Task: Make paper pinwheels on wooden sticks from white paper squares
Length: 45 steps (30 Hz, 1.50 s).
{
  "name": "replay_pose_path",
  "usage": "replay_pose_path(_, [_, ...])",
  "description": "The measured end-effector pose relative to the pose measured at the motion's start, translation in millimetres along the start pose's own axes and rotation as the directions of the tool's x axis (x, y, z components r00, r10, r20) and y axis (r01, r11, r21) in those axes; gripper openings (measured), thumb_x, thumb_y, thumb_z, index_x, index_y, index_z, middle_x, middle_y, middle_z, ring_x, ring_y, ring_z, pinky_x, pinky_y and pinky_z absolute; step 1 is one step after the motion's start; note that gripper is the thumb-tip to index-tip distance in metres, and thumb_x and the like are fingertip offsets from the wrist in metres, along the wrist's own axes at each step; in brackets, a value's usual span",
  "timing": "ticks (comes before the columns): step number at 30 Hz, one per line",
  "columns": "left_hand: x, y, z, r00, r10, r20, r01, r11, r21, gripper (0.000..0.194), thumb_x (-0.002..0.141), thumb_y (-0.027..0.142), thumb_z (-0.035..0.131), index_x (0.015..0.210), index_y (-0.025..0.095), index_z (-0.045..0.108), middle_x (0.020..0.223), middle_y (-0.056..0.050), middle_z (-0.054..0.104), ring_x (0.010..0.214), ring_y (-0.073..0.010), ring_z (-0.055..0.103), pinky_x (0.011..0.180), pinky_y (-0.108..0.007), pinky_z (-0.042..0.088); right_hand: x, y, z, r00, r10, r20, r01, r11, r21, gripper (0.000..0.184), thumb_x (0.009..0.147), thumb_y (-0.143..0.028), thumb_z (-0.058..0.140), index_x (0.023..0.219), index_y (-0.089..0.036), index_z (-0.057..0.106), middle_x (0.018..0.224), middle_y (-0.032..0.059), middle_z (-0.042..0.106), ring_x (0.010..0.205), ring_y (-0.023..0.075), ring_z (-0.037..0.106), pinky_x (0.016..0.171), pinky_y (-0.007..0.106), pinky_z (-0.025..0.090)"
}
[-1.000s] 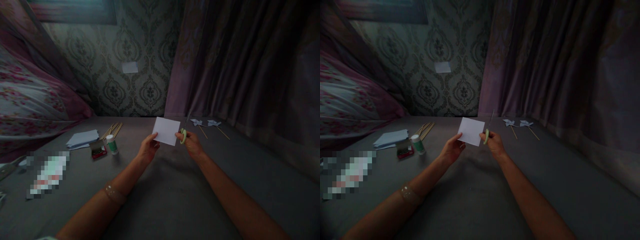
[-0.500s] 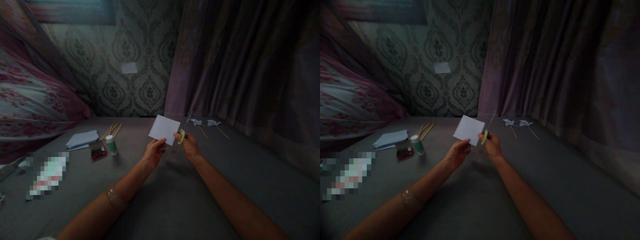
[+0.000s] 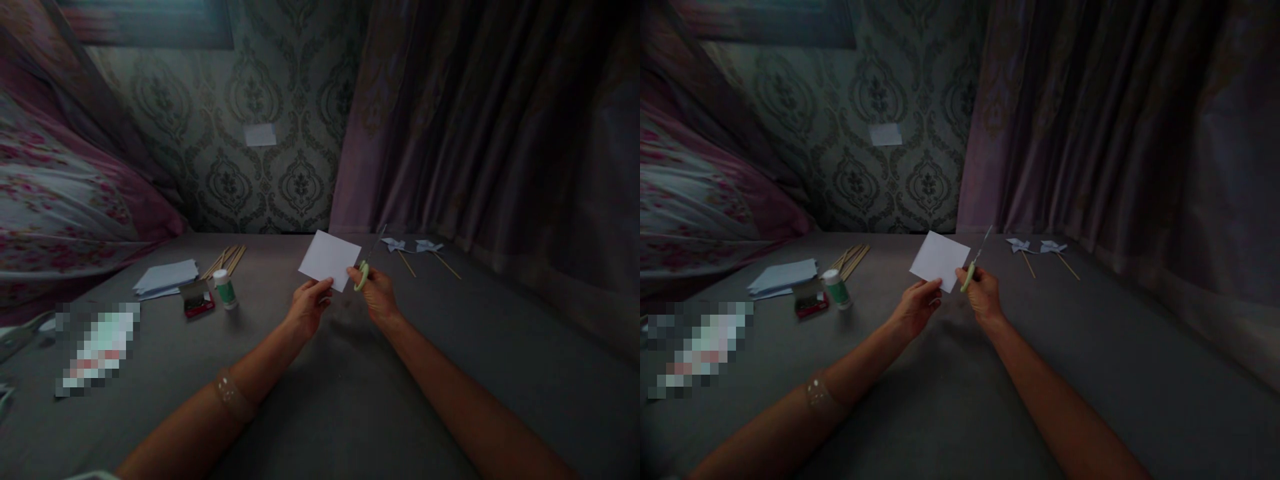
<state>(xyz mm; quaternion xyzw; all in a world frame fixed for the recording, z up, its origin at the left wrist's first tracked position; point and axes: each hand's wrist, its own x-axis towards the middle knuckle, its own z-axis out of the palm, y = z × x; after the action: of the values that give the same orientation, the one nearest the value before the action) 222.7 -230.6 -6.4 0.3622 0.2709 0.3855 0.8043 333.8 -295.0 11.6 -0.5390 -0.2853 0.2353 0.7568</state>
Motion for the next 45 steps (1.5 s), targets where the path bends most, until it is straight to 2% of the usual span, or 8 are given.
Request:
replay_pose_path(4, [6.2,8.1,-3.8,0.998,0.054,-0.03,-0.054,0.999,0.003,0.033,0.045,0.024,0.086,0.063,0.014,0.059,0.058,0.003,0.057,0.053,-0.0056,0.051,0.05,-0.019,0.035,0.1,3.2,-2.8,0.997,-0.018,0.076,0.028,0.992,-0.126,0.041,0.055,-0.052,0.074,0.06,-0.018,0.052,0.054,-0.0071,0.041,0.055,0.0092,0.034,0.054,0.025,0.028])
replay_pose_path(7, [10.9,20.9,-7.4,0.991,0.112,-0.075,-0.113,0.994,-0.004,0.036,0.043,0.024,0.086,0.061,0.015,0.057,0.058,0.004,0.057,0.053,-0.0054,0.051,0.05,-0.019,0.035,-0.7,6.4,-6.1,0.972,0.054,0.228,0.028,0.939,-0.342,0.046,0.062,-0.061,0.066,0.057,-0.018,0.05,0.053,-0.0056,0.039,0.055,0.0103,0.034,0.053,0.026,0.027])
replay_pose_path(12, [12.5,38.4,-9.0,0.977,0.169,-0.132,-0.171,0.985,-0.009,0.037,0.042,0.023,0.085,0.058,0.016,0.053,0.055,0.005,0.056,0.052,-0.0057,0.052,0.051,-0.019,0.035,-7.8,5.6,-6.7,0.835,0.206,0.51,0.105,0.85,-0.516,0.055,0.071,-0.071,0.053,0.062,-0.017,0.058,0.062,0.0004,0.053,0.063,0.0151,0.046,0.061,0.027,0.034])
replay_pose_path(19, [10.3,40.1,-6.6,0.97,0.172,-0.17,-0.177,0.984,-0.015,0.033,0.042,0.021,0.084,0.06,0.016,0.056,0.055,0.004,0.059,0.054,-0.0073,0.056,0.053,-0.019,0.035,-15.5,4.2,-3.3,0.679,0.246,0.692,0.233,0.821,-0.521,0.066,0.076,-0.078,0.034,0.064,-0.018,0.056,0.06,-0.0008,0.047,0.06,0.014,0.041,0.06,0.027,0.032])
replay_pose_path(21, [9.8,38.6,-6.4,0.973,0.178,-0.149,-0.181,0.983,-0.007,0.033,0.042,0.022,0.084,0.059,0.015,0.057,0.057,0.002,0.061,0.056,-0.0086,0.058,0.054,-0.02,0.036,-16.5,4.9,-2.7,0.655,0.237,0.717,0.268,0.815,-0.514,0.065,0.078,-0.077,0.032,0.064,-0.018,0.055,0.06,-0.0012,0.045,0.059,0.0135,0.04,0.059,0.027,0.032])
replay_pose_path(27, [6.1,34.9,-4.6,0.978,0.18,-0.107,-0.18,0.984,0.01,0.032,0.043,0.024,0.084,0.063,0.015,0.061,0.062,0.0,0.065,0.059,-0.0099,0.06,0.057,-0.02,0.038,-17.6,4.8,-1.7,0.66,0.247,0.71,0.277,0.798,-0.535,0.062,0.078,-0.074,0.036,0.064,-0.016,0.055,0.059,-0.0011,0.045,0.057,0.0128,0.04,0.056,0.026,0.031])
replay_pose_path(34, [4.7,33.3,-3.1,0.981,0.176,-0.083,-0.176,0.984,0.005,0.029,0.047,0.022,0.083,0.063,0.016,0.061,0.064,-0.001,0.066,0.062,-0.012,0.062,0.058,-0.022,0.04,-18.6,0.5,-0.1,0.699,0.207,0.685,0.248,0.828,-0.503,0.059,0.075,-0.073,0.043,0.06,-0.017,0.054,0.056,-0.0019,0.045,0.055,0.012,0.04,0.055,0.026,0.032])
replay_pose_path(45, [5.1,33.4,-1.9,0.98,0.178,-0.084,-0.18,0.984,-0.013,0.028,0.047,0.02,0.083,0.063,0.015,0.06,0.065,-0.001,0.066,0.061,-0.0112,0.062,0.059,-0.022,0.039,-17.2,1.6,-0.6,0.711,0.198,0.675,0.265,0.814,-0.517,0.062,0.075,-0.075,0.04,0.059,-0.017,0.054,0.055,-0.0019,0.045,0.054,0.0119,0.041,0.056,0.026,0.032])
